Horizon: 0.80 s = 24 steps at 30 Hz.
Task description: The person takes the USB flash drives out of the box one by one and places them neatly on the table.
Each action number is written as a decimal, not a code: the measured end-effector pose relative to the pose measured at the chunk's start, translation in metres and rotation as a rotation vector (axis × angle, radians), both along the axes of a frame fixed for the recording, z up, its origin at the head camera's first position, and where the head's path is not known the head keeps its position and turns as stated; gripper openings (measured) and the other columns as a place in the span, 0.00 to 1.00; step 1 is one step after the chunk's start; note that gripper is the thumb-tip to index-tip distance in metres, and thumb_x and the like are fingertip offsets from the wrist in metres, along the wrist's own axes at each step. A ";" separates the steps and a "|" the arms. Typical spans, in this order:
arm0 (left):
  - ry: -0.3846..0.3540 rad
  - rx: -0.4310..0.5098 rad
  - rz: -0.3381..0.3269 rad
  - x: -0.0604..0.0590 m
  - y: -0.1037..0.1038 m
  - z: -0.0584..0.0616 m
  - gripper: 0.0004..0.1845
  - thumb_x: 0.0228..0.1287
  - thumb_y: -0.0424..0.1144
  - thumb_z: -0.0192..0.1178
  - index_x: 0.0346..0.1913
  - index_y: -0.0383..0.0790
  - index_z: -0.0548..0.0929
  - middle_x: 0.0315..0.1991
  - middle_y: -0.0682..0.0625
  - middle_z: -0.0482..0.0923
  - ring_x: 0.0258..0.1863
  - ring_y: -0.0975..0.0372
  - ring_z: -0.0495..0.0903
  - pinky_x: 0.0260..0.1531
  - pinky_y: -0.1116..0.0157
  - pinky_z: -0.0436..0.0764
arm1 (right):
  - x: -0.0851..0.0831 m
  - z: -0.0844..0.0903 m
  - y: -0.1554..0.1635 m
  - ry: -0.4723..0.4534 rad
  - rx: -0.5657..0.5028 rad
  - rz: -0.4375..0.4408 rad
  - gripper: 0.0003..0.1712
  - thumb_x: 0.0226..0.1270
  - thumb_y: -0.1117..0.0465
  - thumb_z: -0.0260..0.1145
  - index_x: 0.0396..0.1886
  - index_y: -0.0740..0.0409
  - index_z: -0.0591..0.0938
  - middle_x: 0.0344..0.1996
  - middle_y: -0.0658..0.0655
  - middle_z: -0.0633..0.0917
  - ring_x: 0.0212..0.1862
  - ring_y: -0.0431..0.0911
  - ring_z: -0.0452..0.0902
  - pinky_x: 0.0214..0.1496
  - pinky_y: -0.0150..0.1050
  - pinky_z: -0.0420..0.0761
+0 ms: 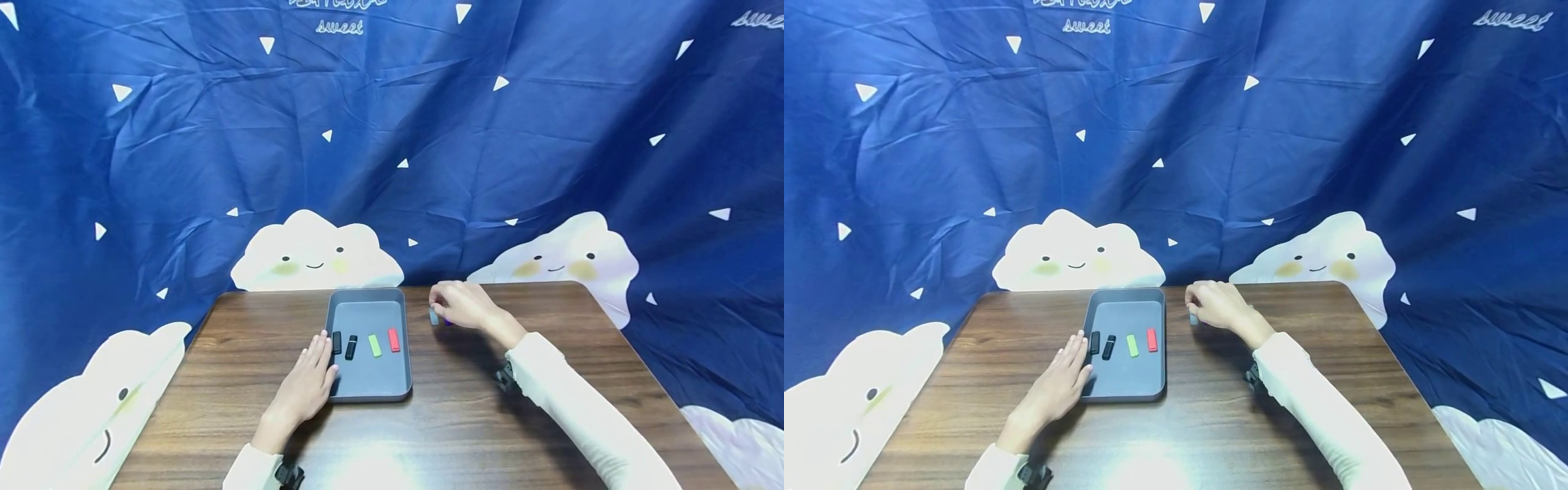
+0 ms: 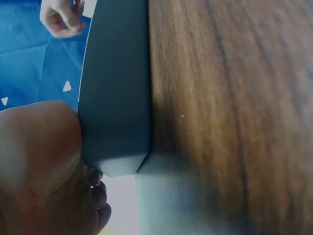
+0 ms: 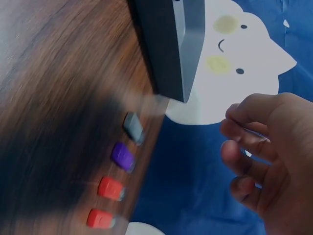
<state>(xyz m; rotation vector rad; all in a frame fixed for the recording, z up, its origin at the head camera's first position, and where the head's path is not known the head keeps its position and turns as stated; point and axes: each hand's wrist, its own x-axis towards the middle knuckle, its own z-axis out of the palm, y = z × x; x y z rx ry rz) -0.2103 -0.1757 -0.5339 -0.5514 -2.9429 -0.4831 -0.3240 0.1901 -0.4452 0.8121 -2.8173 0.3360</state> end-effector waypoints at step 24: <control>-0.027 0.005 0.009 0.003 0.002 0.003 0.32 0.85 0.41 0.50 0.80 0.22 0.62 0.84 0.30 0.54 0.84 0.38 0.56 0.82 0.40 0.61 | 0.003 0.011 -0.054 0.016 0.014 0.087 0.03 0.72 0.54 0.69 0.36 0.41 0.87 0.29 0.41 0.86 0.30 0.39 0.79 0.29 0.40 0.79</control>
